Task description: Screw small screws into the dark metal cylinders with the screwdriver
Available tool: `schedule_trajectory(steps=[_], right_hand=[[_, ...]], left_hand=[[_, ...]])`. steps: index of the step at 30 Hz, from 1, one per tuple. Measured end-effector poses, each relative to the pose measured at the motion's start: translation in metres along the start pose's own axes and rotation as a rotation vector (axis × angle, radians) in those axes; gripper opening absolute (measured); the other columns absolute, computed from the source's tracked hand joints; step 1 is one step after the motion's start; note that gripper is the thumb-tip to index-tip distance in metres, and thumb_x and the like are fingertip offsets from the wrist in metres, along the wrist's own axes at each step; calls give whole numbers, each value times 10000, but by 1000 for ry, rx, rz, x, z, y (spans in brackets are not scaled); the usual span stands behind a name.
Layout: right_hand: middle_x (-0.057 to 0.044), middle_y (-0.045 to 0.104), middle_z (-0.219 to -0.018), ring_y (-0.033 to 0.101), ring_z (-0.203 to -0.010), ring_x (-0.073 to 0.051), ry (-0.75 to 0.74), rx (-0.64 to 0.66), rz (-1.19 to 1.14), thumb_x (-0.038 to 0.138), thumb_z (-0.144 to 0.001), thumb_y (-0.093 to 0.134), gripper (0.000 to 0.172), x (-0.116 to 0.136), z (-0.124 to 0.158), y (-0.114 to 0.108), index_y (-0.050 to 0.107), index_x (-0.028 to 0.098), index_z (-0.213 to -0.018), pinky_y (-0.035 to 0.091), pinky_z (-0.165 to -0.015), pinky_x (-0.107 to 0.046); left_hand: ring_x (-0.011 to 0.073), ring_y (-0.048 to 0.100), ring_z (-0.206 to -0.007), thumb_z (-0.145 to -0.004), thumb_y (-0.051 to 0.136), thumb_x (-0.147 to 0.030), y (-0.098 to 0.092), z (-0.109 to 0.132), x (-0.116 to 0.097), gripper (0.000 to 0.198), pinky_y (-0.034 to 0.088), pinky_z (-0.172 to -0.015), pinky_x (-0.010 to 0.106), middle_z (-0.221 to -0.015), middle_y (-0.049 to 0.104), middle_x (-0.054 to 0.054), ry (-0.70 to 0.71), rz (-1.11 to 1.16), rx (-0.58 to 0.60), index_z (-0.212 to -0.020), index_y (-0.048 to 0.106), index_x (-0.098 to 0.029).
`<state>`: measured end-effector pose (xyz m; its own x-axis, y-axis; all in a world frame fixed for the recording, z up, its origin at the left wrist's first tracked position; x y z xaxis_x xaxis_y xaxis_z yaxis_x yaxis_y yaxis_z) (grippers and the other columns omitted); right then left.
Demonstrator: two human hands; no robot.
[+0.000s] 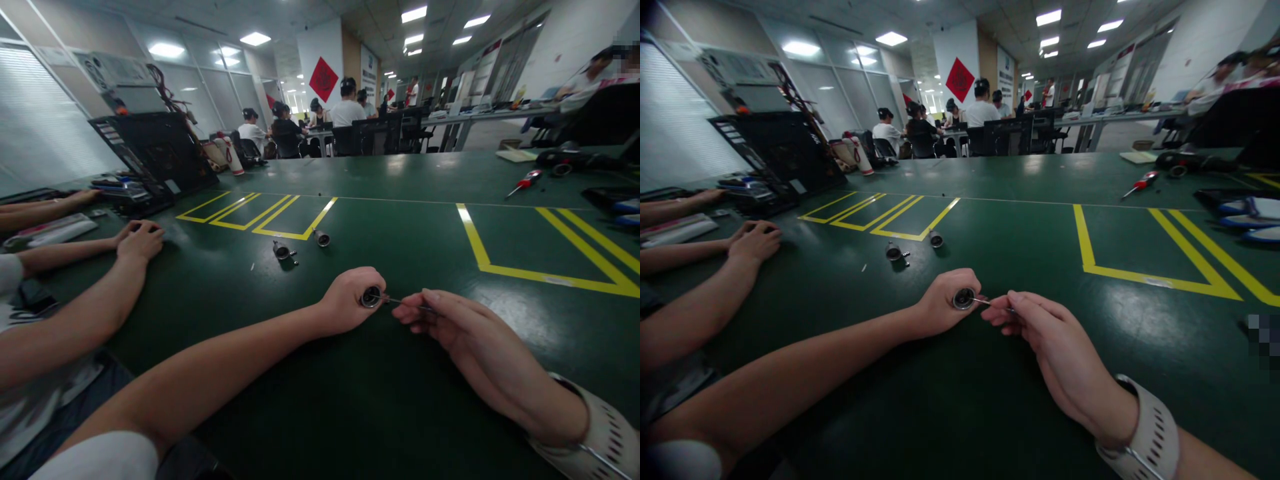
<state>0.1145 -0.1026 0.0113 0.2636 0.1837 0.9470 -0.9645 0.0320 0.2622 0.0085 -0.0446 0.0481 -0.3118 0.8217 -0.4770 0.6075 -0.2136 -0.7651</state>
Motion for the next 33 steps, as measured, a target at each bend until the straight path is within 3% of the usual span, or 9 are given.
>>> schedule_trajectory(steps=[3, 6, 9, 14, 18, 22, 26, 33], right_hand=[[-59, 715, -906, 622, -905, -238, -142, -13, 306, 439, -833, 564, 271, 16, 5, 4, 732, 226, -828, 458, -795, -358], [-41, 709, -891, 620, -859, -232, -347, 37, 640, 370, -857, 535, 219, 33, 14, 21, 725, 260, -849, 455, -759, -362], [-31, 698, -863, 616, -833, -225, -460, 92, 745, 316, -865, 520, 201, 39, 20, 34, 717, 273, -870, 459, -746, -364], [-53, 714, -872, 629, -878, -246, -213, 55, 525, 413, -846, 552, 250, 23, 9, 16, 734, 243, -833, 459, -784, -380], [-79, 717, -896, 633, -886, -230, -13, 19, 96, 435, -796, 621, 272, 4, 0, 4, 733, 188, -815, 456, -821, -364], [-82, 717, -890, 628, -861, -203, 51, 22, -97, 396, -790, 645, 243, -5, -4, 4, 726, 169, -817, 460, -805, -337], [-75, 715, -893, 627, -870, -208, 38, -5, -82, 419, -778, 651, 258, -3, -3, 3, 724, 176, -828, 462, -795, -342], [-58, 711, -879, 627, -856, -209, -104, 16, 266, 458, -795, 620, 284, 12, 3, 10, 731, 198, -825, 446, -784, -345]], left_hand=[[115, 501, -658, -804, 539, -164, 3, 0, 3, 88, 380, -608, 237, -710, 529, 1, -36, -74, 34, -722, 508, -156], [130, 508, -681, -809, 527, -153, 4, 1, 5, 61, 373, -626, 254, -728, 544, 7, -56, -195, 36, -748, 536, -158], [144, 512, -703, -803, 512, -138, 5, 2, 5, 63, 365, -641, 267, -741, 557, 13, -74, -287, 45, -754, 545, -162], [152, 515, -723, -787, 499, -106, 8, 3, 1, 72, 360, -655, 275, -773, 573, 22, -66, -321, 108, -765, 543, -158], [130, 502, -694, -780, 534, -105, 3, 2, 1, 63, 361, -644, 255, -741, 551, 6, -59, -197, 48, -740, 529, -153], [106, 467, -630, -781, 556, -131, -1, 0, 7, 127, 348, -588, 230, -677, 495, -19, -91, -71, -14, -678, 487, -157], [102, 462, -621, -772, 563, -128, -1, -2, 11, 130, 347, -575, 223, -668, 482, -25, -110, -55, -28, -675, 482, -155], [137, 515, -705, -777, 521, -98, 5, 1, 9, 68, 369, -640, 260, -742, 558, 7, -113, -252, 69, -742, 539, -154]])
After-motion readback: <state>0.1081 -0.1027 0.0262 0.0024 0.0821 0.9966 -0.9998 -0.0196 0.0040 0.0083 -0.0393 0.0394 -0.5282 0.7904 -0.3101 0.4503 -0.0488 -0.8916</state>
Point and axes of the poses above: each hand's wrist, its own z-axis away from the middle knuckle, its own y-axis out of the palm, x = y × z, the point moved 9 cm from there along -z, towards the middle knuckle
